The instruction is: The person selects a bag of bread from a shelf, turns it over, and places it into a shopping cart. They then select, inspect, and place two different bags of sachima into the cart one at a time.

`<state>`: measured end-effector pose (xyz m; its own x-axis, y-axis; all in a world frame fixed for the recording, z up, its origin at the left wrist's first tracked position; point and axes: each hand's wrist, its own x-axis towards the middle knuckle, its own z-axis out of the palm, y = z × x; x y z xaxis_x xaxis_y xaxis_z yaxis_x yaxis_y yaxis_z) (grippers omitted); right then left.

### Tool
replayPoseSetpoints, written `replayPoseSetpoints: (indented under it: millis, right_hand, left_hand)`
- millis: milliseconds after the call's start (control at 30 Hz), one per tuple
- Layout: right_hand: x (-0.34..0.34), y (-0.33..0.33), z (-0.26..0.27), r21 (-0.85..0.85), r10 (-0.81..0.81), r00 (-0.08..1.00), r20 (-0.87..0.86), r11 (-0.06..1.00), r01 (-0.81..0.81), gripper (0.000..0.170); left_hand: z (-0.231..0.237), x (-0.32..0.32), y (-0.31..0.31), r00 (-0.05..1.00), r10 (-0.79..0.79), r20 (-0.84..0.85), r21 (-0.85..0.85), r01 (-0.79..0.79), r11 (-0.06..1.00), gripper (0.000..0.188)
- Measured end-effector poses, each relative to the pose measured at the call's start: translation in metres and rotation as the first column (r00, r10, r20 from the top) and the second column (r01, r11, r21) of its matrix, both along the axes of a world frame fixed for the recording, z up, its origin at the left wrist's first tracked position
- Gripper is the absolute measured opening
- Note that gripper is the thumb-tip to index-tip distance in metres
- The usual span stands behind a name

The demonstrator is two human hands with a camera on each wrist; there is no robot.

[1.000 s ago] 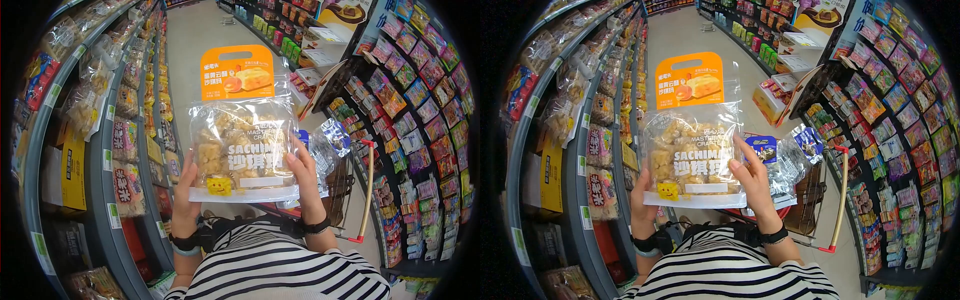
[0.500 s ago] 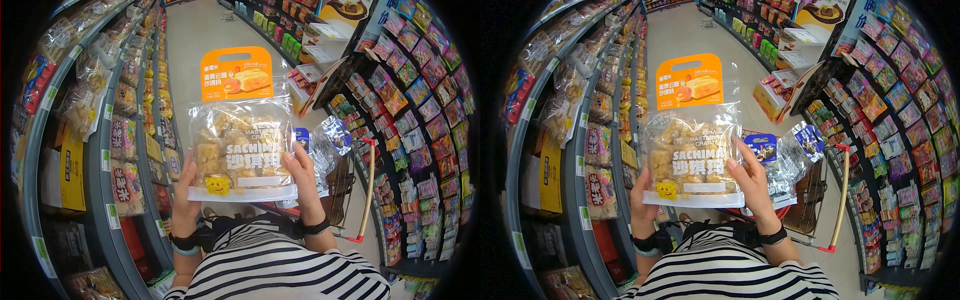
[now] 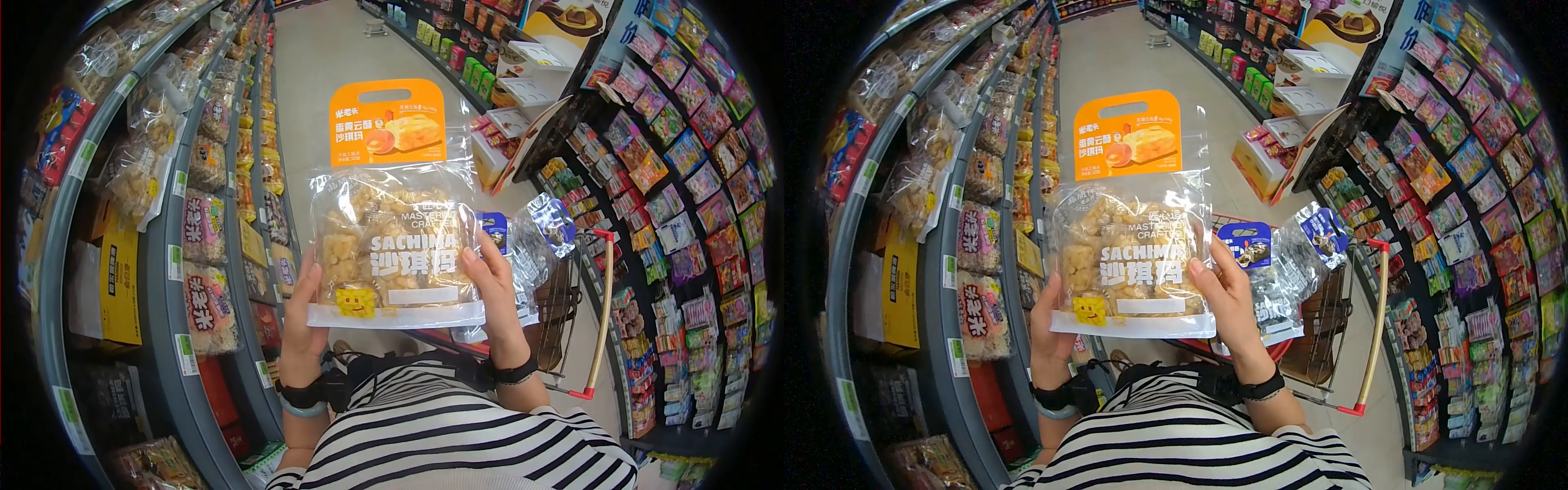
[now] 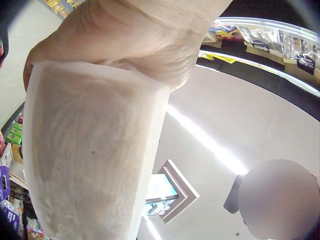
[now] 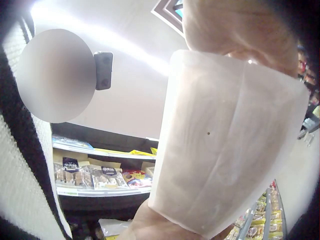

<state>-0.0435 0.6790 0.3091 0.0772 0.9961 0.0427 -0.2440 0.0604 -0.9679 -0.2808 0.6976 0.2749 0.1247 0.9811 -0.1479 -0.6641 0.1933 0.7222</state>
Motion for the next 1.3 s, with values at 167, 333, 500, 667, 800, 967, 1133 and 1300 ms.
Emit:
replayPoseSetpoints:
  millis: [167,333,500,667,800,967,1133,1300]
  right_hand:
    - [-0.001,0.000,0.002,-0.015,0.007,1.000,-0.023,1.000,-0.008,0.044]
    - [-0.001,0.001,0.002,-0.022,0.011,1.000,-0.025,1.000,-0.011,0.044]
    - [-0.002,0.003,0.000,-0.004,0.018,1.000,-0.015,1.000,-0.018,0.043]
    - [-0.005,0.008,0.001,-0.002,0.046,0.998,-0.039,0.999,-0.046,0.043]
    - [-0.006,0.014,-0.002,0.015,0.057,0.998,-0.033,0.998,-0.057,0.043]
    - [-0.007,0.019,0.000,0.023,0.078,0.996,-0.047,0.997,-0.077,0.044]
    - [-0.007,0.022,0.001,0.038,0.084,0.995,-0.048,0.996,-0.082,0.044]
    - [-0.005,0.022,-0.004,0.024,0.068,0.996,-0.049,0.997,-0.067,0.044]
  left_hand:
    - [0.001,0.000,0.000,1.000,0.004,0.002,-0.015,-0.004,1.000,0.044]
    - [0.002,0.000,0.000,1.000,-0.006,-0.002,0.001,0.006,1.000,0.045]
    - [0.003,0.000,-0.001,1.000,0.005,0.000,0.005,-0.005,1.000,0.045]
    - [0.004,-0.003,0.000,0.999,0.032,-0.008,0.011,-0.032,0.999,0.046]
    - [0.008,-0.005,0.000,1.000,0.007,0.024,0.012,-0.007,1.000,0.055]
    - [0.010,-0.005,0.003,0.999,0.027,0.026,0.024,-0.027,0.999,0.055]
    - [0.011,-0.004,0.006,0.999,0.022,0.038,0.049,-0.024,0.999,0.056]
    - [0.007,-0.002,0.007,1.000,0.019,0.020,0.041,-0.020,0.999,0.057]
